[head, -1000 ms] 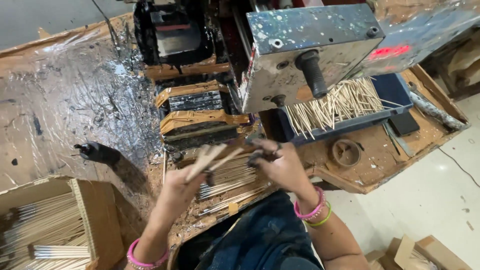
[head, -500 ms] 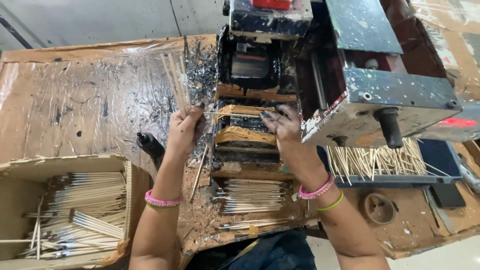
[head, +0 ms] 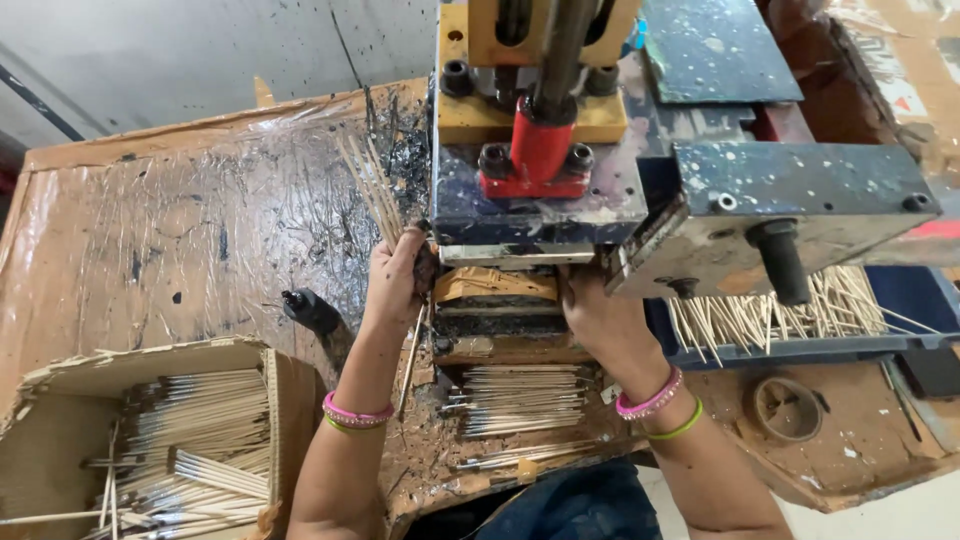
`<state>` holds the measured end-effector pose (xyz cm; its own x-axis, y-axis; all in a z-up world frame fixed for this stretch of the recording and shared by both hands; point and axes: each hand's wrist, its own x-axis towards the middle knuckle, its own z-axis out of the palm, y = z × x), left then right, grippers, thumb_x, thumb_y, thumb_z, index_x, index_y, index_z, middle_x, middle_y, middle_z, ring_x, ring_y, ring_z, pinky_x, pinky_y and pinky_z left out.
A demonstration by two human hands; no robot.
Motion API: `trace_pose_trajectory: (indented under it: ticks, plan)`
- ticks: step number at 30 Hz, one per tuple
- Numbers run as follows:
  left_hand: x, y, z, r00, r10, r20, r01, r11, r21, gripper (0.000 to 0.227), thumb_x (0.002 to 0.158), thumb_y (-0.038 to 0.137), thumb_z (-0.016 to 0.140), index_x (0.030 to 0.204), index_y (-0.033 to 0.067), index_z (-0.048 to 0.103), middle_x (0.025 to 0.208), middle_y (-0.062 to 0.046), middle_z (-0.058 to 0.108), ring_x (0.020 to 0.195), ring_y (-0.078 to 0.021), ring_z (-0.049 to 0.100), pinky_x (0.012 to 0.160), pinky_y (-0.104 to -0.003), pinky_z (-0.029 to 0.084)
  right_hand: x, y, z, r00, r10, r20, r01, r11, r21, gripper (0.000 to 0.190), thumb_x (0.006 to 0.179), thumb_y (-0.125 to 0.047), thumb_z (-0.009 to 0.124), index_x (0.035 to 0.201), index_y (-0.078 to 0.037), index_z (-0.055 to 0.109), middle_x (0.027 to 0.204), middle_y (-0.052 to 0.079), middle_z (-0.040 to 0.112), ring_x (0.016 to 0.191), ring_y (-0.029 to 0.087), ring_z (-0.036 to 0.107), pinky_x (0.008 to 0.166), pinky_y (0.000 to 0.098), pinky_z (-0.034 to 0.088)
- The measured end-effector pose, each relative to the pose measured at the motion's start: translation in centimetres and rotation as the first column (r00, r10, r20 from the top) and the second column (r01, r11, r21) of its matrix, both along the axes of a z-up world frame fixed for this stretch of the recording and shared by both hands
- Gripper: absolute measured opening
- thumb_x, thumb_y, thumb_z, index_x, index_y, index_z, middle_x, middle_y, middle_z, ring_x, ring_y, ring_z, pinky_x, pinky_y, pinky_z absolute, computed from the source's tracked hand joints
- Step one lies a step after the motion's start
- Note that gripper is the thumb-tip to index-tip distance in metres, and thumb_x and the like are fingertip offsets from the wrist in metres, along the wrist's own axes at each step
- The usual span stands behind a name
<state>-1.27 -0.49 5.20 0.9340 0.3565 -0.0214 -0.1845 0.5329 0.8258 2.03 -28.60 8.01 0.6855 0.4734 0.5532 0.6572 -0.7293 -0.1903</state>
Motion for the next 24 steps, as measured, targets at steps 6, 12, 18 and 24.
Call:
trace_pose_trajectory:
  ticks: [6, 12, 18, 24]
  plan:
    - [-1.0, -0.2, -3.4, 0.989, 0.070, 0.129, -0.097, 0.972, 0.215, 0.041, 0.111, 0.024, 0.058, 0.073, 0.0160, 0.046, 0.060, 0.010, 0.038, 0.049, -0.0014, 0.032, 0.043, -0.023, 0.023, -0.6, 0.5, 5.1, 0.703, 0.163, 0.692, 0.315, 0.801, -0.509, 0.016, 0.099, -0.016, 0.066, 0.102, -0.001, 0.071, 0.082, 0.011, 0.062, 0.079, 0.026, 0.063, 0.075, 0.0375, 0.056]
    - [-6.5, -0.9, -8.3, 0.866, 0.418, 0.274, -0.457, 0.441, 0.773, 0.047, 0.111, 0.028, 0.038, 0.146, -0.0017, 0.041, 0.082, 0.001, 0.057, 0.057, -0.0069, 0.043, 0.044, -0.024, 0.037, -4.4, -4.7, 2.9, 0.973, 0.029, 0.228, -0.077, 0.976, 0.205, 0.003, 0.088, -0.007, 0.073, 0.087, -0.006, 0.072, 0.088, 0.014, 0.067, 0.086, 0.035, 0.065, 0.078, 0.0428, 0.055]
    - [-14.4, 1.7, -14.6, 0.846, 0.439, 0.304, -0.496, 0.437, 0.751, 0.035, 0.114, 0.027, 0.041, 0.122, -0.0010, 0.060, 0.086, -0.005, 0.068, 0.065, -0.0050, 0.063, 0.056, -0.024, 0.055, -4.8, -17.1, -2.1, 0.939, -0.334, -0.082, 0.343, 0.894, 0.289, 0.022, 0.094, -0.004, 0.070, 0.115, -0.003, 0.077, 0.108, 0.017, 0.072, 0.095, 0.033, 0.069, 0.083, 0.0391, 0.056]
    - [-14.5, -1.8, -12.7, 0.943, 0.056, 0.327, -0.331, 0.207, 0.921, 0.017, 0.108, 0.012, 0.055, 0.101, -0.0014, 0.062, 0.097, -0.017, 0.076, 0.064, -0.0123, 0.069, 0.051, -0.025, 0.052, -7.4, -10.5, -4.5, 0.890, 0.237, -0.389, -0.012, 0.866, 0.499, 0.042, 0.084, -0.010, 0.073, 0.124, 0.002, 0.067, 0.094, 0.012, 0.074, 0.083, 0.017, 0.072, 0.073, 0.0296, 0.056]
